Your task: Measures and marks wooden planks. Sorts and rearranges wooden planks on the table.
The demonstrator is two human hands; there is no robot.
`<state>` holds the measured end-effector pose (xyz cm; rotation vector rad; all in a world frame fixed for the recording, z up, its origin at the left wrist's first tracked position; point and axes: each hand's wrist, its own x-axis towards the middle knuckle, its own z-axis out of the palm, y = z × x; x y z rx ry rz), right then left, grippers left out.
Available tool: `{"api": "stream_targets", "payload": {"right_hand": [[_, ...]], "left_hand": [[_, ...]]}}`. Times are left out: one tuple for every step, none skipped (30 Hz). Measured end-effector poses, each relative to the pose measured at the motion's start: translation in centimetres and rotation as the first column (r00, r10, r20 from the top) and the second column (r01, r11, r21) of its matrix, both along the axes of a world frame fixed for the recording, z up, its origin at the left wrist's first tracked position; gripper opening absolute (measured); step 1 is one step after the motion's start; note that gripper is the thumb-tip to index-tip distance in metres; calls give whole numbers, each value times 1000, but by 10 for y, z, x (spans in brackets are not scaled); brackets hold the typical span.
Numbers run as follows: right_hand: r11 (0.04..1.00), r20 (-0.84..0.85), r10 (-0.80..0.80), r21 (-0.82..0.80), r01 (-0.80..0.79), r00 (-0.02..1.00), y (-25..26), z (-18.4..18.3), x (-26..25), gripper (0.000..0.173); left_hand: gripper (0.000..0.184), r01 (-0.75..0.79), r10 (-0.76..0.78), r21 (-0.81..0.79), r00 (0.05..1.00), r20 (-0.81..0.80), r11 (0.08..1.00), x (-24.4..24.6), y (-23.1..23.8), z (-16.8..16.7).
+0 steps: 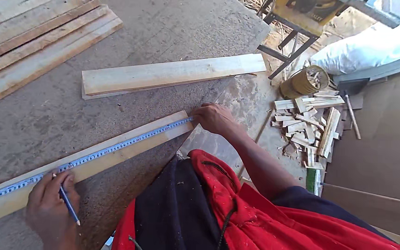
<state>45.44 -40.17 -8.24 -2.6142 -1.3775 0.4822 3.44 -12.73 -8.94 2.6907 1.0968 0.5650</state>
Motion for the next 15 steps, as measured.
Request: {"api": "stream_targets", "payload": {"right_hand": [[1000,6,1,9,-1,1000,0,-1,0,28],[1000,10,2,15,-2,1000,0,-2,1,28],[1000,15,7,16,-7,1000,0,-3,2,29],[1000,18,11,12,-12,1000,1,-4,3,30],[1000,22,16,12,-16,1000,1,-5,3,30],[1000,19,19,18,-19,1000,1,-5,4,29],[1000,16,21,22,-21,1000,1,-5,4,29],[999,16,24,23,-24,1000,1,-5,5,29],[999,17,26,22,-26,1000,1,-5,5,29],[999,21,28,24,-28,999,1,-5,6,29],[999,21,30,28,-31,999,1,-5,6,29],[999,19,31,29,-32,999,1,-5,6,29],[999,18,30,29,-31,999,1,-5,6,29],[999,21,30,30,-31,999,1,-6,6,29],[999,24,31,33,-32,999,1,-7,6,29]], "left_hand": [[35,5,-5,7,1000,6,1000,-1,-2,0],[35,10,-10,13,1000,8,1000,-3,-3,0],[35,12,-12,17,1000,7,1000,-4,-5,-1],[35,11,-11,18,1000,5,1000,-6,-6,-1],[34,13,-13,15,1000,2,1000,-8,-6,-2],[34,17,-16,13,1000,-5,1000,-10,-7,-2],[33,19,-18,15,1000,-11,1000,-11,-7,-1],[34,17,-17,17,1000,-13,1000,-12,-6,-2],[34,9,-8,21,1000,-9,1000,-13,-5,-2],[35,-6,6,27,1000,-4,1000,-13,-5,-3],[36,-23,23,29,1000,2,999,-11,-5,-1],[38,-39,39,23,999,4,999,-7,-5,2],[38,-49,49,20,999,5,999,-3,-6,5],[38,-51,51,18,999,7,999,1,-5,6],[38,-44,44,18,999,7,999,4,-3,8]]}}
